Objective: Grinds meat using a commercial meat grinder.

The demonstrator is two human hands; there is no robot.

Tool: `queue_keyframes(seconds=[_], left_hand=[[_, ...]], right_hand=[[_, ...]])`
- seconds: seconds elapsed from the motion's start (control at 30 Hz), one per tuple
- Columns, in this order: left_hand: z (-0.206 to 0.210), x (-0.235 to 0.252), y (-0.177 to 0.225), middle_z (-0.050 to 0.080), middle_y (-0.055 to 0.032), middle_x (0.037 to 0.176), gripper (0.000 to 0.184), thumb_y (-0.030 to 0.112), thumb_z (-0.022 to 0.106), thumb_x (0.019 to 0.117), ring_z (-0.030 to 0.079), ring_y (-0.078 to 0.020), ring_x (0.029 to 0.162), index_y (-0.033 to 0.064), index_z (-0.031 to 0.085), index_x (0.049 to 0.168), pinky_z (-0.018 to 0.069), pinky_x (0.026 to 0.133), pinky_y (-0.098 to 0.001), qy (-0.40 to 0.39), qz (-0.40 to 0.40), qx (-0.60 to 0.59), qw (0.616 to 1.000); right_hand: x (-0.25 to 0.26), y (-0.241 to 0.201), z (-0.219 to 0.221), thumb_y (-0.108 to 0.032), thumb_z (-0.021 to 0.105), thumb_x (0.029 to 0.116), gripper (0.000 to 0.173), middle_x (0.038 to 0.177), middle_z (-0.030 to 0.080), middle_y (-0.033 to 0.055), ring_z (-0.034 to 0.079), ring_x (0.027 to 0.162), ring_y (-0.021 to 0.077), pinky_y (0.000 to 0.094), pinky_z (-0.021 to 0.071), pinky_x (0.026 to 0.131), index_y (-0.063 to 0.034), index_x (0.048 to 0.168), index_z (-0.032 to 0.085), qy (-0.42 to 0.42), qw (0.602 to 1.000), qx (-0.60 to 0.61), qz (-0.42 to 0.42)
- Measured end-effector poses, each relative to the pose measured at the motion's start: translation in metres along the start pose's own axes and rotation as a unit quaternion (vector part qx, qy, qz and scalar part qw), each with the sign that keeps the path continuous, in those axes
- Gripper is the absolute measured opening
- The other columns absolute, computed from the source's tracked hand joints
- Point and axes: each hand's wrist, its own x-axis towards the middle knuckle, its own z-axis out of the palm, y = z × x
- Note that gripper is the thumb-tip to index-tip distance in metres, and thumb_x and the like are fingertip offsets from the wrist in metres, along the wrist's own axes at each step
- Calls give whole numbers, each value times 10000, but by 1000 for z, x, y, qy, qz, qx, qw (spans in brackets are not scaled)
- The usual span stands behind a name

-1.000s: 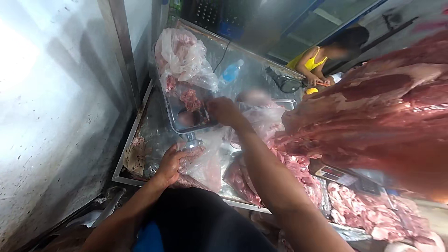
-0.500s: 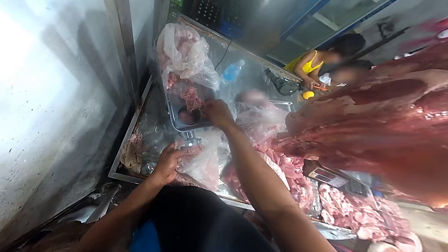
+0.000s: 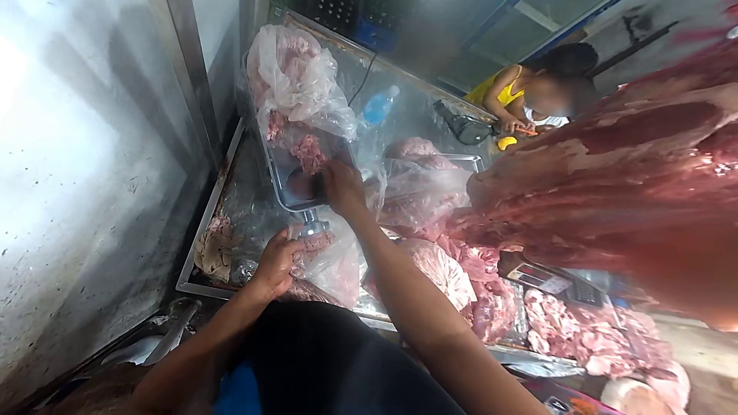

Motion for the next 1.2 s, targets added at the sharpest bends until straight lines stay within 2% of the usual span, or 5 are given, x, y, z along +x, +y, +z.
queue_keyframes(seconds=[0.63,0.8,0.9,1.07,1.2], left_hand=[[-11,-7,-16,564,-35,764,304,2,535,971,532,-111,564,65,522,1268,491,513,-258,55,1,-53,997],[-25,-23,-53,622,-35,739,139,76,599,993,590,-107,589,23,589,1121,531,557,-264,0,-84,63,995],[-18,-22,-58,592,-18,720,161,101,527,1035,542,-94,554,31,627,1140,495,524,-253,-24,-97,49,994],[-14,-11,-35,637,-59,802,293,202,414,1099,592,-126,644,25,643,1148,535,602,-284,17,-74,-13,997],[-32,14,-36,622,-60,815,322,227,406,1109,592,-146,677,31,660,1127,535,643,-305,109,-9,34,993]], right_hand=[[-89,28,13,-146,564,1008,296,1043,673,164,666,893,240,402,580,787,19,1239,647,252,957,125,-65],[-160,42,32,-558,711,909,743,942,667,130,667,784,236,453,579,751,23,1322,501,-48,942,178,281],[-174,53,52,-407,694,973,515,870,675,130,670,607,216,394,599,555,-11,1248,515,-138,849,347,373],[-171,43,43,-228,530,1060,303,764,688,15,669,746,88,339,574,746,-58,894,718,-7,932,331,146],[-162,58,62,-361,462,1079,490,789,658,143,677,813,276,480,562,801,4,849,693,-88,981,167,42]])
